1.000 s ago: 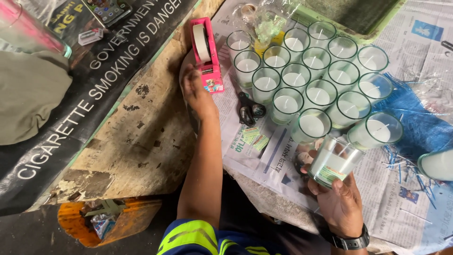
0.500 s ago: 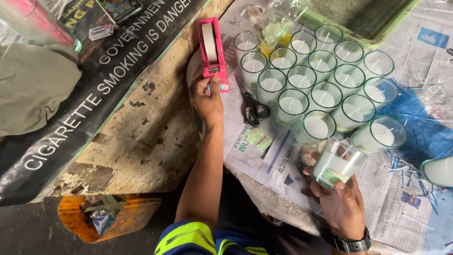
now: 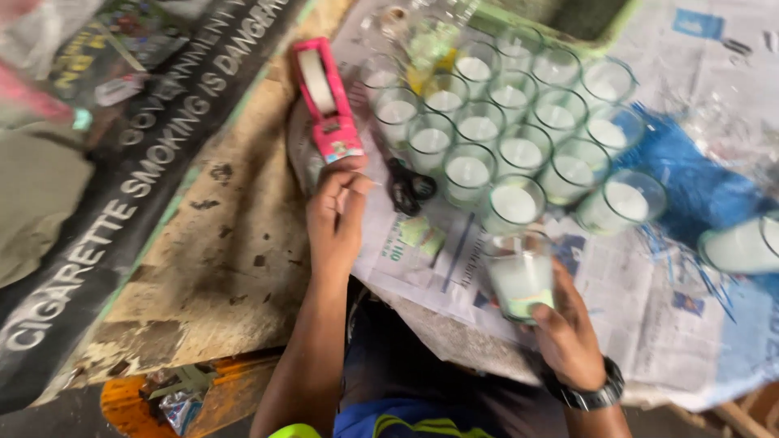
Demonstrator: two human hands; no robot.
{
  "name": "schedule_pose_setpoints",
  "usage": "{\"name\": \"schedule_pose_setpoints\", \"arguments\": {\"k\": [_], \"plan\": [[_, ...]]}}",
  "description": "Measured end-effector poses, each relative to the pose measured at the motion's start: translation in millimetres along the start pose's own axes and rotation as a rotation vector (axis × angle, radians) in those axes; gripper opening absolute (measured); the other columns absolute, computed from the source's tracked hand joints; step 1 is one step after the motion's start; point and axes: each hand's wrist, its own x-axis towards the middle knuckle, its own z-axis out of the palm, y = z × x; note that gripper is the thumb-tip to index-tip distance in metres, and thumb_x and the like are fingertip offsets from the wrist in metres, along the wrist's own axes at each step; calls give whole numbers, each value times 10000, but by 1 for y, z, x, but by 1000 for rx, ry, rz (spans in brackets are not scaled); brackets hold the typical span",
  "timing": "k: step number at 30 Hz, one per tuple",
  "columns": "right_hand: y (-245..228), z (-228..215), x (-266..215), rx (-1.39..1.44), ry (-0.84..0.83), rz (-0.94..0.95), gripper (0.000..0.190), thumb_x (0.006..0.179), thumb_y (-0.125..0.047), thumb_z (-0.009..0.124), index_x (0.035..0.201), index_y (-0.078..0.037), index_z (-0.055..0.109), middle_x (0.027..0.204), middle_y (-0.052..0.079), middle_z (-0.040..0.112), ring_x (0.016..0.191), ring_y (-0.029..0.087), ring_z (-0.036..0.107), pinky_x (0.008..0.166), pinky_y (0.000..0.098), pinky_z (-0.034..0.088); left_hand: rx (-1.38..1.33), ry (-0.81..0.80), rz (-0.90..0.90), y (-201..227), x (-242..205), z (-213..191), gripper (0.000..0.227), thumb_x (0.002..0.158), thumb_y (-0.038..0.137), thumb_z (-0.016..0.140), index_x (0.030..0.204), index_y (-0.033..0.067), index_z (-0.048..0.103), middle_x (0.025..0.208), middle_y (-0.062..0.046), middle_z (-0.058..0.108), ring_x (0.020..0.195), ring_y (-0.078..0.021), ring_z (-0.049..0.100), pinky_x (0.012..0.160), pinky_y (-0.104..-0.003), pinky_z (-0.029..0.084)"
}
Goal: The person labels small glass candle holders by applying a sticker to the side of each glass. They pick up a candle, apply the label, smooth it down, and then place it back on the table among other identical candles.
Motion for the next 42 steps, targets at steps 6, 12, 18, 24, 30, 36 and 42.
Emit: {"name": "schedule_pose_setpoints", "arguments": {"k": [6, 12, 18, 24, 30, 36, 42], "plan": [[-7, -3, 3, -402, -4, -35, 658, 1033, -402, 563, 1566, -29, 463, 1581, 124, 526, 1403, 244, 535, 1138, 417, 435, -13, -678, 153, 120, -34, 55, 216, 1106, 187, 554, 986, 60, 680, 1639, -250, 452, 1608, -425, 426, 1319, -531, 359], [5, -12, -3, -267, -28, 108, 1093, 892, -861, 488, 1682, -122, 328, 1766, 87, 315, 1599, 275, 402, 1188, 505, 490, 76, -844, 218, 97, -51, 87, 205, 1116, 156, 551, 1052, 130, 744, 1743, -193, 358, 1681, -461, 299, 1334, -620, 310], [2, -8, -2, -186, -82, 103, 1192, 883, -897, 479, 1694, -55, 250, 1784, 146, 273, 1596, 341, 425, 1229, 515, 456, 196, -908, 148, 86, -56, 95, 235, 1090, 157, 545, 1054, 178, 776, 1754, -171, 354, 1676, -463, 260, 1309, -602, 285], [-5, -3, -2, -327, 8, 228, 892, 957, -640, 414, 1704, -153, 398, 679, -52, 284, 579, 95, 242, 565, 294, 255, 255, -894, 136, 75, -58, 100, 259, 1078, 190, 535, 1023, 196, 788, 1740, -142, 378, 1663, -418, 284, 1294, -605, 270], [-8, -3, -1, -332, -2, 216, 758, 996, -426, 377, 1673, -91, 438, 1021, 22, 621, 548, 96, 277, 549, 309, 270, 285, -879, 123, 74, -58, 103, 242, 1103, 226, 545, 1008, 174, 761, 1741, -124, 382, 1664, -423, 279, 1281, -646, 250], [-5, -2, 0, -186, -63, 175, 786, 1029, -501, 387, 1643, -12, 363, 1785, 93, 292, 1562, 321, 489, 1209, 478, 466, 322, -860, 165, 66, -62, 104, 19, 1017, 199, 747, 1009, 196, 730, 1723, -76, 398, 1662, -406, 302, 1286, -646, 282], [-19, 3, 3, -357, -16, 186, 770, 993, -469, 404, 1662, -89, 376, 1771, 113, 373, 1659, 285, 312, 1302, 494, 260, 354, -824, 223, 69, -66, 99, 155, 1007, 154, 757, 1110, 209, 654, 1722, -93, 372, 1667, -419, 317, 1285, -691, 293]]}}
